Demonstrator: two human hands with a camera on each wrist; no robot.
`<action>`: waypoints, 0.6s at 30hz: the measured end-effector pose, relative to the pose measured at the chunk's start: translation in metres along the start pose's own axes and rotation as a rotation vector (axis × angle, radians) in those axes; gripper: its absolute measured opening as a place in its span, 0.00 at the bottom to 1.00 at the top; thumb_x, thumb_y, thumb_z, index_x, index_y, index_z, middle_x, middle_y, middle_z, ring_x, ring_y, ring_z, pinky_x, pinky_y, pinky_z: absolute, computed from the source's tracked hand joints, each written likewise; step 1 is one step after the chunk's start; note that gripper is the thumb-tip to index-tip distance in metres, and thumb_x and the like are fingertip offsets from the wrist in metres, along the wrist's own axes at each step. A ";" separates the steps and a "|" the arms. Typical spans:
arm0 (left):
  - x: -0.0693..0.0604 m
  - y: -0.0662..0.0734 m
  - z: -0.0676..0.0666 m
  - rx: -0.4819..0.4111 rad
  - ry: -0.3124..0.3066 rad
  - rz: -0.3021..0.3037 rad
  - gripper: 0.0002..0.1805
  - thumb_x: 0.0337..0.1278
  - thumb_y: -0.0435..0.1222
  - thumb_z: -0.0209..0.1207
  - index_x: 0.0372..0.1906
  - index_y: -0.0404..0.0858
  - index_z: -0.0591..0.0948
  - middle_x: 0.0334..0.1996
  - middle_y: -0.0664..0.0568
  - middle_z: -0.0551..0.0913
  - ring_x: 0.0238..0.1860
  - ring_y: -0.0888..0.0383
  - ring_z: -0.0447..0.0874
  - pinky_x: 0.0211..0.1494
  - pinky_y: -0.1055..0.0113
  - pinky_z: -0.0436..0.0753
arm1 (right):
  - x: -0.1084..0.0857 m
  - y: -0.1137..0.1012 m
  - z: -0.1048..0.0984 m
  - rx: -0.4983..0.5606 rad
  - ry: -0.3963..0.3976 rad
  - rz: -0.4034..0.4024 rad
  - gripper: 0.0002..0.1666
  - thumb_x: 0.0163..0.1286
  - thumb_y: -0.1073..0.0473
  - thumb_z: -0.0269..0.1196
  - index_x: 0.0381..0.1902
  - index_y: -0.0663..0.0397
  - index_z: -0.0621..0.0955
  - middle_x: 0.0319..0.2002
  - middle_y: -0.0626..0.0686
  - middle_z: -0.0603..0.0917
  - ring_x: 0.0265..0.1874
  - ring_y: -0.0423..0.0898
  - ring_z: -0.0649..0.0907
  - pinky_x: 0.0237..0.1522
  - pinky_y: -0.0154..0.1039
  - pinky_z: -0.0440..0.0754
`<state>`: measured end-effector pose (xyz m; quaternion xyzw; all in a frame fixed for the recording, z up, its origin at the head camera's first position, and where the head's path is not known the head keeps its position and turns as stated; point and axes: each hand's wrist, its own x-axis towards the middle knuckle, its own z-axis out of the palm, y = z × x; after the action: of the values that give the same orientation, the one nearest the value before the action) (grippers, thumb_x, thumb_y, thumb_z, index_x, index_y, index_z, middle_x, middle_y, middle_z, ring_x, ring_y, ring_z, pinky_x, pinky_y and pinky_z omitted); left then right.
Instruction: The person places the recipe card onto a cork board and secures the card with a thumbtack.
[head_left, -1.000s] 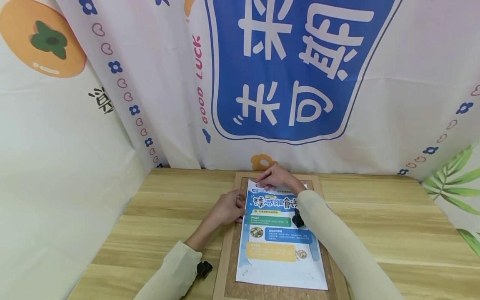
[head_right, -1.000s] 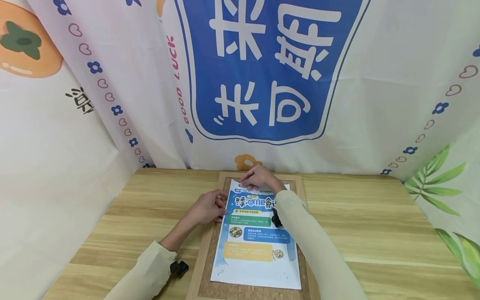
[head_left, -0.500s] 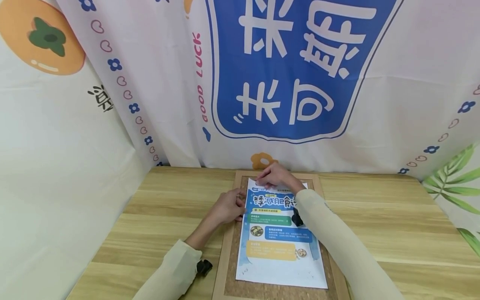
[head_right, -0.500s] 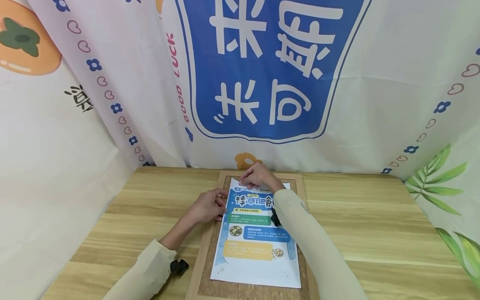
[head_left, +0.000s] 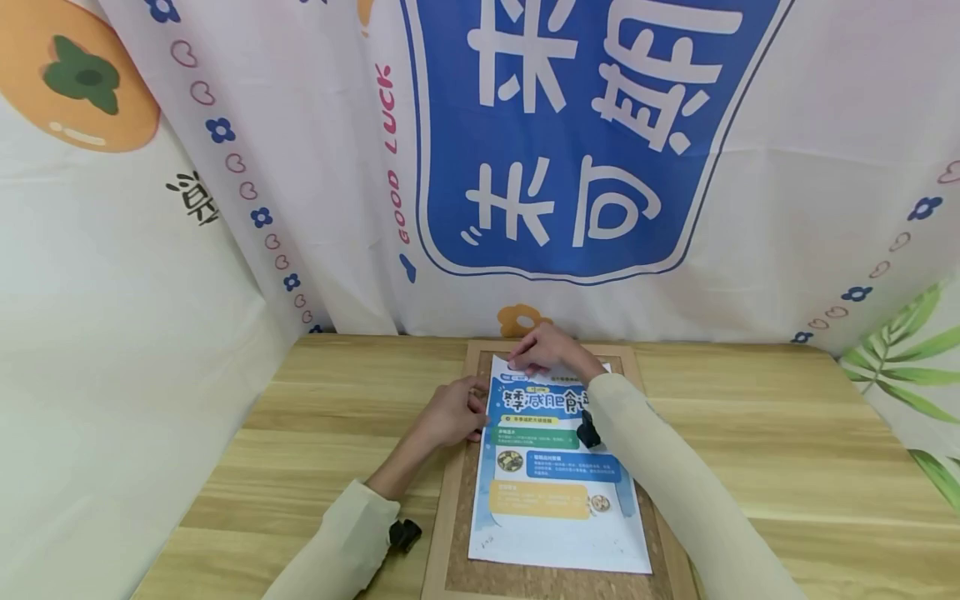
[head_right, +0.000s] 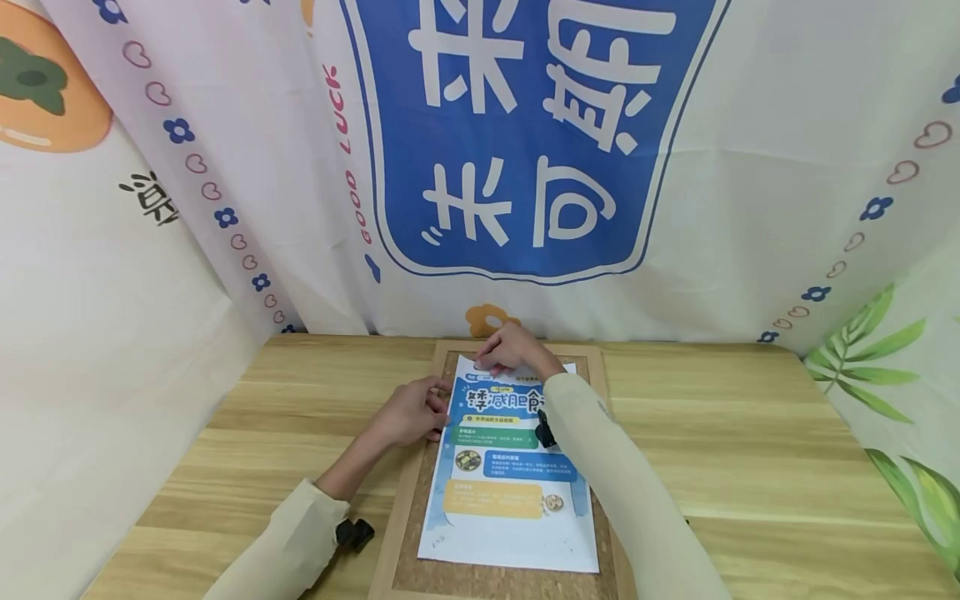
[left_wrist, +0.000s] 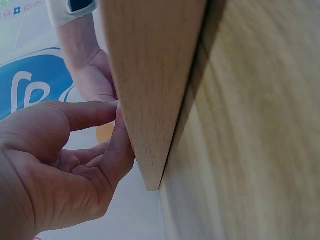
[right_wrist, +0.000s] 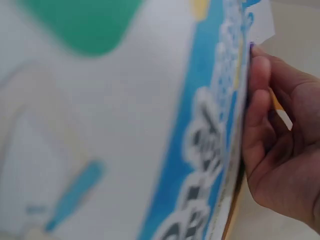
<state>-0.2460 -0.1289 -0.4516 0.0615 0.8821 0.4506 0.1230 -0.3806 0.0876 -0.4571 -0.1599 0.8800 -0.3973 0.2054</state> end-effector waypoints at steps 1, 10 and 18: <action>0.000 0.000 0.000 0.001 0.001 -0.001 0.26 0.65 0.23 0.66 0.67 0.29 0.77 0.36 0.43 0.86 0.25 0.57 0.86 0.29 0.66 0.90 | 0.000 -0.002 -0.001 -0.017 -0.008 -0.008 0.10 0.72 0.53 0.74 0.47 0.47 0.94 0.32 0.49 0.92 0.26 0.41 0.86 0.28 0.31 0.80; 0.000 0.001 -0.001 -0.005 0.007 -0.003 0.26 0.65 0.23 0.67 0.67 0.30 0.77 0.37 0.43 0.86 0.25 0.56 0.87 0.30 0.66 0.90 | -0.016 -0.007 -0.013 -0.069 -0.074 -0.027 0.14 0.73 0.51 0.73 0.53 0.47 0.93 0.43 0.49 0.93 0.32 0.44 0.84 0.35 0.31 0.82; -0.002 0.002 0.000 0.010 0.005 -0.013 0.26 0.65 0.23 0.67 0.67 0.30 0.77 0.37 0.43 0.85 0.26 0.56 0.87 0.29 0.66 0.90 | -0.032 0.005 -0.023 -0.043 -0.053 -0.029 0.16 0.74 0.54 0.72 0.56 0.51 0.91 0.40 0.51 0.89 0.32 0.47 0.82 0.37 0.34 0.79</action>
<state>-0.2444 -0.1285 -0.4497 0.0555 0.8850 0.4454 0.1234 -0.3647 0.1195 -0.4393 -0.1875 0.8801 -0.3770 0.2193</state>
